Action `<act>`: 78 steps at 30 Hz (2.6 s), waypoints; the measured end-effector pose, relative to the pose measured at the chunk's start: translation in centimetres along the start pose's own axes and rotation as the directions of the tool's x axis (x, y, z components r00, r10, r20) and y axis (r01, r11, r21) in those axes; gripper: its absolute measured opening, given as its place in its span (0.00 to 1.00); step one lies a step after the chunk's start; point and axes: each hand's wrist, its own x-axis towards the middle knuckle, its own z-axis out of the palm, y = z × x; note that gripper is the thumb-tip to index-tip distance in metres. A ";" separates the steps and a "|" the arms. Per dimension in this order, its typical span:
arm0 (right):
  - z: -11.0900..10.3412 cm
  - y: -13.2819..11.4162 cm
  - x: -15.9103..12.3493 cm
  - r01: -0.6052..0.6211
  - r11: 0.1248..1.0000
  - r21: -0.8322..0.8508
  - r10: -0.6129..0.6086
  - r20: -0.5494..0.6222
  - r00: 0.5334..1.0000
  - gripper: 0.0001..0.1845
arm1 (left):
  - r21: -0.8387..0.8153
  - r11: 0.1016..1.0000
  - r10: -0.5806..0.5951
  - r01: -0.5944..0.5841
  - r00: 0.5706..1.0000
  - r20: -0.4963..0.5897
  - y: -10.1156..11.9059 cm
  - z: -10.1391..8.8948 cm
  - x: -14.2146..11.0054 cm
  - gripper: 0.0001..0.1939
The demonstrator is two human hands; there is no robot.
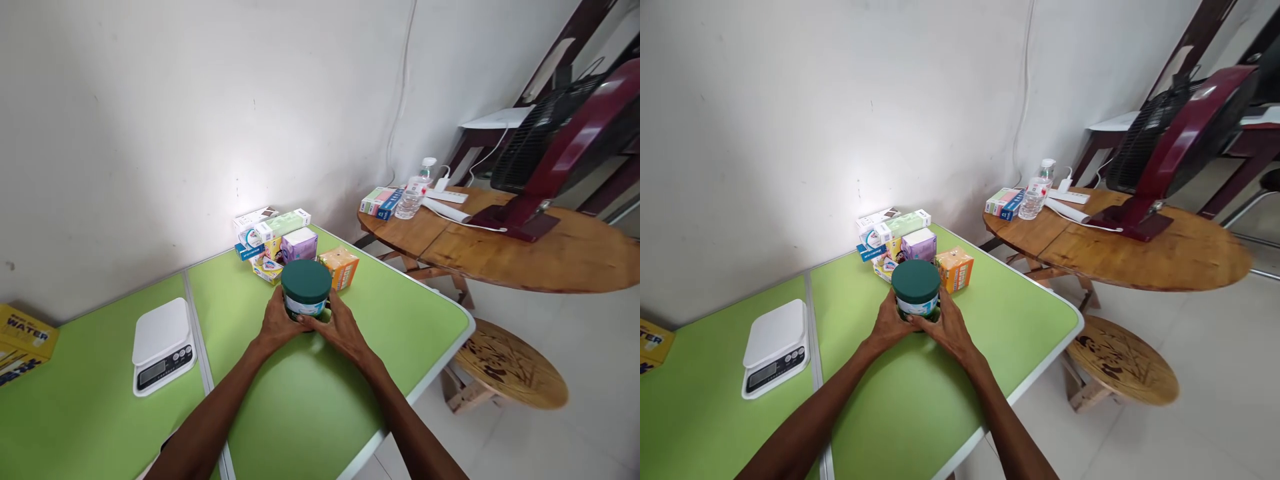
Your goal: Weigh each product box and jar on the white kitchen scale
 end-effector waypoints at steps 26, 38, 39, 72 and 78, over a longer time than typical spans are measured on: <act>-0.9 3.6 -2.0 -0.179 0.812 -0.556 0.073 -0.207 0.976 0.34 | 0.232 0.971 -0.078 0.058 0.994 0.081 -2.0 3.2 1.1 0.39; 18.3 -10.6 -0.9 0.148 0.988 0.047 -0.154 0.452 0.879 0.23 | 0.354 0.923 -0.008 0.152 0.926 -0.377 -0.6 -20.3 -11.3 0.13; 20.6 -11.8 -0.6 0.156 0.984 0.085 -0.177 0.496 0.850 0.23 | 0.378 0.910 0.013 0.170 0.899 -0.437 -1.0 -22.9 -12.5 0.13; 56.7 -25.3 4.0 -0.105 0.930 0.352 -0.281 0.866 0.414 0.62 | -0.267 0.925 -0.364 0.270 0.828 -0.426 -9.8 -56.5 -22.0 0.50; 49.9 -23.2 -1.2 -0.067 0.920 0.386 -0.347 0.883 0.317 0.60 | -0.253 0.887 -0.455 0.385 0.817 -0.354 -5.5 -49.8 -27.7 0.35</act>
